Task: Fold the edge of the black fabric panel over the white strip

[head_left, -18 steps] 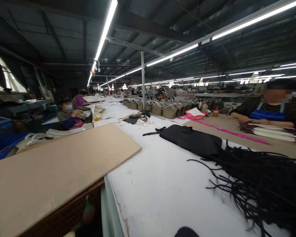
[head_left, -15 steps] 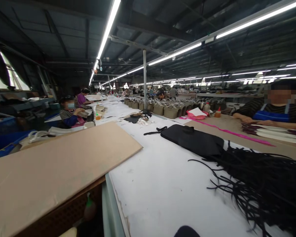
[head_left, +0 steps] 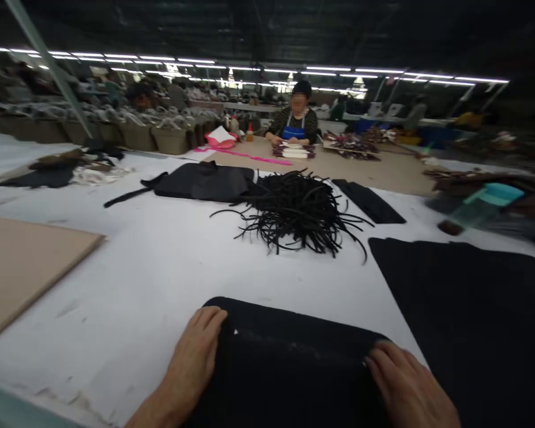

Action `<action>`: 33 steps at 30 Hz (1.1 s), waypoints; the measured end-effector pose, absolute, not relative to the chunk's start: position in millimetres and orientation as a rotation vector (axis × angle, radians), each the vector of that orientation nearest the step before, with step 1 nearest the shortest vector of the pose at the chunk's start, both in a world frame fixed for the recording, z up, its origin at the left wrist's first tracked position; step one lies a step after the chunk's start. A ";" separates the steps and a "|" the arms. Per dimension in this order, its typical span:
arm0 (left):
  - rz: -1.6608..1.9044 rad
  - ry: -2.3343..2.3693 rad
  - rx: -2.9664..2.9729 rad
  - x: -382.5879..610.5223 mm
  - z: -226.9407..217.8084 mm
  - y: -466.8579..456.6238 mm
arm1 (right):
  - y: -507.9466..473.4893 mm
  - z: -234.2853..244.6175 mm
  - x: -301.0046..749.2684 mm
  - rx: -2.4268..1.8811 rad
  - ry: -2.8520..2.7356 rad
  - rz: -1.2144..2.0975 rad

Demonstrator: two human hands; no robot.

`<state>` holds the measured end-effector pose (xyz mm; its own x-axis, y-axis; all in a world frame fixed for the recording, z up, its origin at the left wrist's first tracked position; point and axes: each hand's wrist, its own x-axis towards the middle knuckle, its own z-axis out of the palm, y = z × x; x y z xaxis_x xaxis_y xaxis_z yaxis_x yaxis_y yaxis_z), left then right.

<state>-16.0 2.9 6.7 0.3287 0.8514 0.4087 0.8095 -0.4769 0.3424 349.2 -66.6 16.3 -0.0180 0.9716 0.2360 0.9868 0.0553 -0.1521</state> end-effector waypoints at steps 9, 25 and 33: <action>0.660 0.585 2.816 45.6 11.3 -15.6 | -0.7 45.4 267.0 -1.931 -2.245 0.225; 0.481 0.506 2.852 51.3 -19.5 -22.4 | 13.7 59.3 285.9 -1.771 -2.244 0.430; 0.646 0.568 2.782 44.6 -7.2 -24.0 | -12.2 85.5 286.4 -1.523 -2.184 -0.234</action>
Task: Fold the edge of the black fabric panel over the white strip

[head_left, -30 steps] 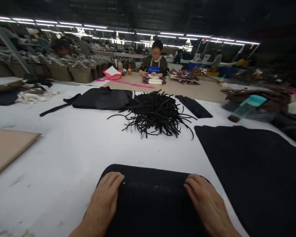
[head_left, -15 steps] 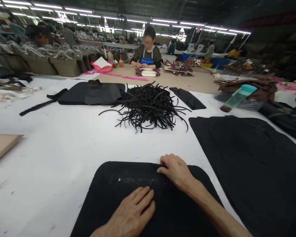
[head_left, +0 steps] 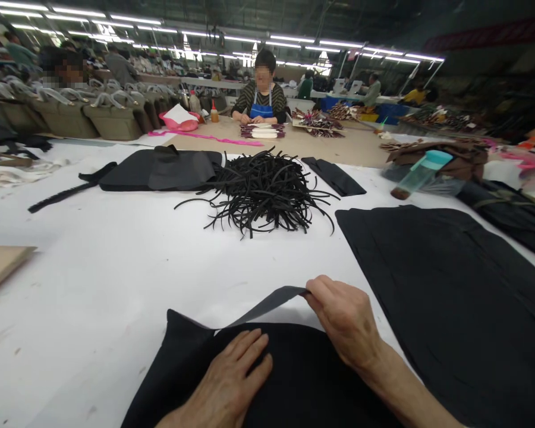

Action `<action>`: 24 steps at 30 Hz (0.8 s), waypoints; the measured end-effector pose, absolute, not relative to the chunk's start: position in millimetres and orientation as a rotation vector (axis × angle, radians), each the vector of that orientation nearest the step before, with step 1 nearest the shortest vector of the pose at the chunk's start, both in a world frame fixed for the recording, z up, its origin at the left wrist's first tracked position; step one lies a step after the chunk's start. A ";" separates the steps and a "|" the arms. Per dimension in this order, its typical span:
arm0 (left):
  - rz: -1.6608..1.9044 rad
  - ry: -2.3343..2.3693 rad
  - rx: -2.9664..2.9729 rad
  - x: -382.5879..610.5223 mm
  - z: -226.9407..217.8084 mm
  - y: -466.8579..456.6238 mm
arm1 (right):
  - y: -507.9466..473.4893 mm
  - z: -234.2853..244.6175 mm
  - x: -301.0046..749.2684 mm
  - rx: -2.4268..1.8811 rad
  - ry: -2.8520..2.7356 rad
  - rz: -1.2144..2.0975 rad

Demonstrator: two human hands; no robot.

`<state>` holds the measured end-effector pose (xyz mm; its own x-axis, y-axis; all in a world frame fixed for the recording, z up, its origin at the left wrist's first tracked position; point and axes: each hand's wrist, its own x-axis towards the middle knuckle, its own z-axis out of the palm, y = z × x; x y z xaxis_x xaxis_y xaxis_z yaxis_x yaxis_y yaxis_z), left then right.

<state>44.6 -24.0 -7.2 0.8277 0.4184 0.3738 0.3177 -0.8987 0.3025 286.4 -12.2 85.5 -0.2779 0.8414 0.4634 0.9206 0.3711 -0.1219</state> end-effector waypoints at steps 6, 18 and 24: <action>0.699 0.847 2.532 72.0 37.3 -18.6 | -27.1 124.2 284.1 -1.390 -2.236 -0.383; 0.171 0.987 2.216 117.2 42.0 4.2 | 13.5 75.9 284.7 -1.589 -2.463 -0.397; 0.120 0.958 2.237 120.1 41.0 13.2 | 6.5 75.1 294.6 -1.776 -2.321 -0.238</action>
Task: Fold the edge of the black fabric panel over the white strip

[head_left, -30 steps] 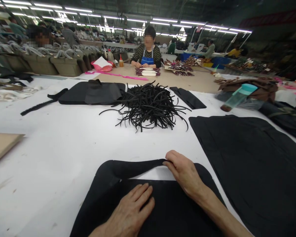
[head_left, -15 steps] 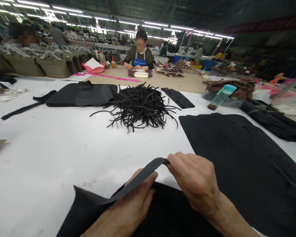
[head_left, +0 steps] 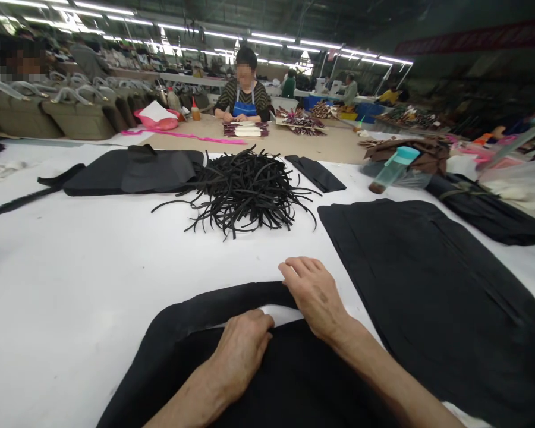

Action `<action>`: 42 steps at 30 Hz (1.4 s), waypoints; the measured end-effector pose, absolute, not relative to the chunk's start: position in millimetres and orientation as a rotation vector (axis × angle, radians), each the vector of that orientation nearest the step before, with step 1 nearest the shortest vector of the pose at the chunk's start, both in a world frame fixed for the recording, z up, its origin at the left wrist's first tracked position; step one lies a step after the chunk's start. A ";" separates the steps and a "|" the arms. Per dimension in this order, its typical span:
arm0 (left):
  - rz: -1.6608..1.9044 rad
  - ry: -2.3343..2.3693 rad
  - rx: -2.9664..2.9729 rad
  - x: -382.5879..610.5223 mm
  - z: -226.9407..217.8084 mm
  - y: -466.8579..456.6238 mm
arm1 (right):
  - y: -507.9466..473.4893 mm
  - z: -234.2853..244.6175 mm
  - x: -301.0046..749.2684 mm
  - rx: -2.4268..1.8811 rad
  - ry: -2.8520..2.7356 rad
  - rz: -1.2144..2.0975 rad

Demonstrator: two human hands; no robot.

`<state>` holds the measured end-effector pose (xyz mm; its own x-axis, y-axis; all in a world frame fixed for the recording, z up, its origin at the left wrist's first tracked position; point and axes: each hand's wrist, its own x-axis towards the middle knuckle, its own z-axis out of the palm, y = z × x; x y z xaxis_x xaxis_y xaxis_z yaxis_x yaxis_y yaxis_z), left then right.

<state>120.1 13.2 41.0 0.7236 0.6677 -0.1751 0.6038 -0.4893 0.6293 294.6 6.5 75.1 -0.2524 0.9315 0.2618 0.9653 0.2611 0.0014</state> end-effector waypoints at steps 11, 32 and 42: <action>0.179 0.861 2.259 109.7 35.2 3.6 | -49.7 44.5 302.5 -1.767 -2.405 0.412; 0.042 1.314 2.319 37.7 48.2 18.5 | -50.0 34.4 266.1 -1.750 -2.435 0.404; 0.292 1.148 2.376 30.7 40.9 0.7 | -33.9 22.4 226.0 -1.621 -2.380 0.371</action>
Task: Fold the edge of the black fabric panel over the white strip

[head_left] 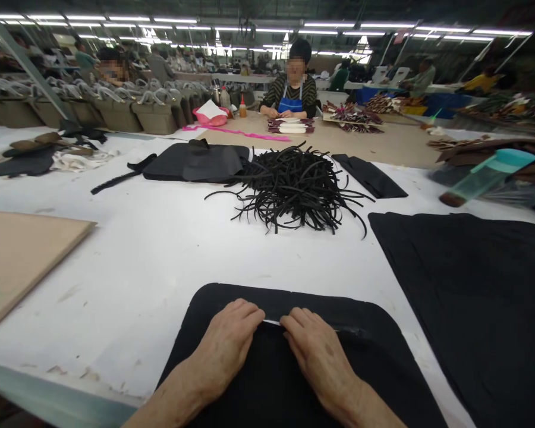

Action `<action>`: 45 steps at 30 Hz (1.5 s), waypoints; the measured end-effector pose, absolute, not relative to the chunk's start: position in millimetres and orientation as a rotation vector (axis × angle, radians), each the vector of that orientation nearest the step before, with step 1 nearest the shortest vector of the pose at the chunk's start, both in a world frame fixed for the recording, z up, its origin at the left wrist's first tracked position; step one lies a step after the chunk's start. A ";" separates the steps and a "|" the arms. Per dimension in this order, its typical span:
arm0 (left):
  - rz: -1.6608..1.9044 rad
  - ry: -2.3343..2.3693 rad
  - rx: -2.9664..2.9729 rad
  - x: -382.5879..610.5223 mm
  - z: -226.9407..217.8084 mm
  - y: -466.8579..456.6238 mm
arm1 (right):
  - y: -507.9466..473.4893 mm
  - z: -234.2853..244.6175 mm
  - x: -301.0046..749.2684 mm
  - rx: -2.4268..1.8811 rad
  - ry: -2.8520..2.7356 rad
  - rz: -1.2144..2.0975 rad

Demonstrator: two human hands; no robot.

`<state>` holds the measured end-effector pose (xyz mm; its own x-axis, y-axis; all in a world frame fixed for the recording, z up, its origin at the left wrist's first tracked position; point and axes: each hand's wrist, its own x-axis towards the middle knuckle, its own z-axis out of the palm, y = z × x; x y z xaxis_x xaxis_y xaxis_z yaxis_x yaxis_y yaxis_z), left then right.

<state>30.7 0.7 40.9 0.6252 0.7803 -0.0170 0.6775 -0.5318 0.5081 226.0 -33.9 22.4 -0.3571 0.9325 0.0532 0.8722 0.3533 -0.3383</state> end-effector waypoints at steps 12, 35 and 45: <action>0.261 1.144 2.487 48.4 21.4 -2.9 | -36.7 14.1 233.2 -1.530 -2.370 0.271; 0.150 0.919 2.784 47.2 17.8 -7.5 | -42.3 10.9 244.6 -1.301 -2.514 0.113; 0.158 0.755 3.126 51.1 7.3 -14.4 | -45.7 11.9 257.8 -1.241 -2.576 0.086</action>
<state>51.1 -14.4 7.3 0.8853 0.4510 0.1135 0.4587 -0.8870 -0.0527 257.8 -45.7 11.9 -0.5919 0.7743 0.2239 0.7577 0.6292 -0.1730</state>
